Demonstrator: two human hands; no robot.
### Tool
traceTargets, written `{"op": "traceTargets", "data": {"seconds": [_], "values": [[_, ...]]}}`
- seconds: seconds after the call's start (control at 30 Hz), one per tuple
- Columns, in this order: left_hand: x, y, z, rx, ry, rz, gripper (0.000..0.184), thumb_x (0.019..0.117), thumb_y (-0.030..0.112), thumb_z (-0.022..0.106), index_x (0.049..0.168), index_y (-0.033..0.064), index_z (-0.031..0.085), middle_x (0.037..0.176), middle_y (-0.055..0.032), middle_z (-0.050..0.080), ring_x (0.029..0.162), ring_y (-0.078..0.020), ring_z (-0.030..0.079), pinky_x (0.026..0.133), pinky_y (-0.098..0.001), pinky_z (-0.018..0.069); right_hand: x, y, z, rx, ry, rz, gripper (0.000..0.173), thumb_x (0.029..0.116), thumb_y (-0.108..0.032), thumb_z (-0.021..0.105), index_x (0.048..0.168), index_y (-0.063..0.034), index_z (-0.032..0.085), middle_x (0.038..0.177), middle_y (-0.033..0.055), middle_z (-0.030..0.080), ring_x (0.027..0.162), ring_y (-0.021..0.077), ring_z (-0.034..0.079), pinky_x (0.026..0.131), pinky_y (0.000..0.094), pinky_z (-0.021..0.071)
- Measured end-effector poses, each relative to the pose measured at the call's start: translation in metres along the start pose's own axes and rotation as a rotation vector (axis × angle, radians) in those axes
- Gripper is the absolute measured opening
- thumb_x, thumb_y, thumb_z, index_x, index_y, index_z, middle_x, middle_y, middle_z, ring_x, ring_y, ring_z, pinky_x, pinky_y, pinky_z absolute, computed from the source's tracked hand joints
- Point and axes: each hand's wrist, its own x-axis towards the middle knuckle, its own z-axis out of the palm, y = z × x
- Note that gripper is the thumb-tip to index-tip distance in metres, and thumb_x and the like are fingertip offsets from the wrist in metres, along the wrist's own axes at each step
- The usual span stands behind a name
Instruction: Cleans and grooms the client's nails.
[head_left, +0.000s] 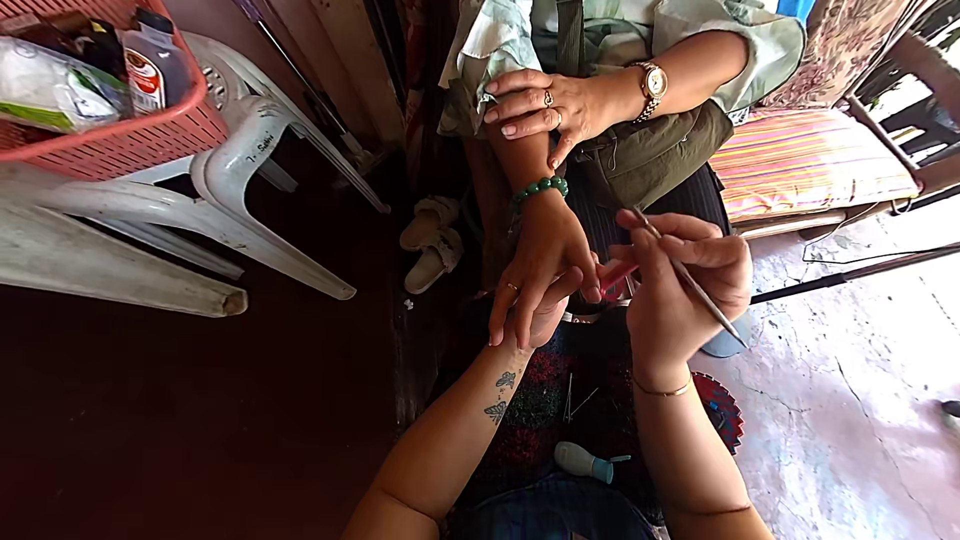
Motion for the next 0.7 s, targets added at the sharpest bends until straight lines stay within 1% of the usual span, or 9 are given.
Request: {"op": "traceTargets", "data": {"seconds": [0.03,0.1,0.17,0.2,0.23,0.27,0.33,0.4,0.7], "values": [[0.0,-0.004,-0.005,0.013,-0.033,0.028,0.007,0.0968,0.023,0.07,0.1,0.0162,0.069,0.091,0.0049,0.067,0.086,-0.004,0.065,0.075,-0.0233,0.0552,-0.004,-0.003,0.0,0.049,-0.02,0.056,0.015,0.091,0.004,0.073,0.098,-0.0091,0.067,0.106,0.01,0.071,0.09,0.0226,0.075,0.071,0.0353,0.0669],[-0.001,-0.008,-0.007,-0.09,-0.014,0.036,0.01,0.0962,0.018,0.071,0.105,0.0134,0.073,0.096,0.0022,0.072,0.09,-0.006,0.067,0.079,-0.0256,0.0569,-0.018,-0.001,-0.007,0.14,-0.033,0.208,0.016,0.0881,0.003,0.076,0.098,-0.0079,0.07,0.105,0.0124,0.072,0.083,0.021,0.074,0.067,0.0336,0.0652],[0.001,0.005,0.011,-0.139,-0.001,-0.008,0.012,0.0951,0.02,0.071,0.106,0.0139,0.071,0.097,0.0009,0.072,0.09,-0.0071,0.069,0.079,-0.0248,0.0574,-0.029,0.006,-0.022,0.147,0.029,0.312,0.013,0.0891,0.0,0.076,0.096,-0.0098,0.071,0.103,0.0124,0.073,0.072,0.019,0.072,0.059,0.0321,0.0637],[0.003,0.011,0.019,-0.143,0.01,-0.027,0.012,0.0946,0.022,0.071,0.105,0.0146,0.072,0.098,0.0003,0.073,0.09,-0.0073,0.07,0.079,-0.0239,0.0576,-0.033,0.006,-0.031,0.131,0.046,0.344,0.013,0.0889,-0.001,0.076,0.095,-0.0112,0.071,0.102,0.0111,0.073,0.07,0.0177,0.072,0.058,0.0313,0.0635],[0.003,0.011,0.019,-0.166,0.007,-0.044,0.014,0.0952,0.021,0.071,0.106,0.0123,0.072,0.101,-0.0026,0.074,0.092,-0.0097,0.071,0.081,-0.0253,0.0583,-0.037,0.005,-0.039,0.123,0.042,0.373,0.013,0.0883,-0.001,0.076,0.093,-0.0114,0.071,0.101,0.0108,0.073,0.069,0.0174,0.072,0.058,0.0312,0.0634],[0.003,0.004,0.008,-0.209,-0.045,-0.05,0.019,0.0981,0.019,0.068,0.112,0.0071,0.071,0.108,-0.0083,0.073,0.098,-0.0151,0.071,0.086,-0.0302,0.0579,-0.042,0.002,-0.045,0.123,0.021,0.398,0.013,0.0871,0.0,0.078,0.091,-0.0107,0.071,0.1,0.0107,0.074,0.069,0.0177,0.072,0.059,0.0315,0.0639],[0.003,-0.005,-0.002,-0.235,-0.088,-0.052,0.023,0.0999,0.019,0.065,0.116,0.0039,0.07,0.113,-0.0118,0.072,0.102,-0.0188,0.071,0.088,-0.0332,0.0577,-0.051,-0.003,-0.05,0.14,-0.035,0.406,0.012,0.0855,0.003,0.078,0.09,-0.0063,0.073,0.098,0.0129,0.075,0.069,0.0194,0.073,0.061,0.0326,0.0649],[0.002,-0.005,-0.003,-0.221,-0.083,-0.071,0.026,0.0996,0.022,0.066,0.119,0.0045,0.07,0.116,-0.0111,0.072,0.104,-0.0194,0.07,0.091,-0.0349,0.0572,-0.057,-0.007,-0.049,0.13,-0.056,0.39,0.012,0.0853,0.006,0.077,0.091,-0.0041,0.073,0.099,0.0128,0.074,0.071,0.0187,0.073,0.063,0.0314,0.0655],[0.002,-0.002,-0.002,-0.22,-0.071,-0.087,0.024,0.0992,0.021,0.067,0.117,0.0055,0.07,0.119,-0.0112,0.071,0.107,-0.0205,0.069,0.095,-0.0369,0.0559,-0.06,-0.007,-0.046,-0.025,-0.105,0.316,0.013,0.0857,0.008,0.075,0.088,-0.005,0.074,0.101,0.0097,0.074,0.077,0.0166,0.074,0.068,0.0298,0.0661]]}}
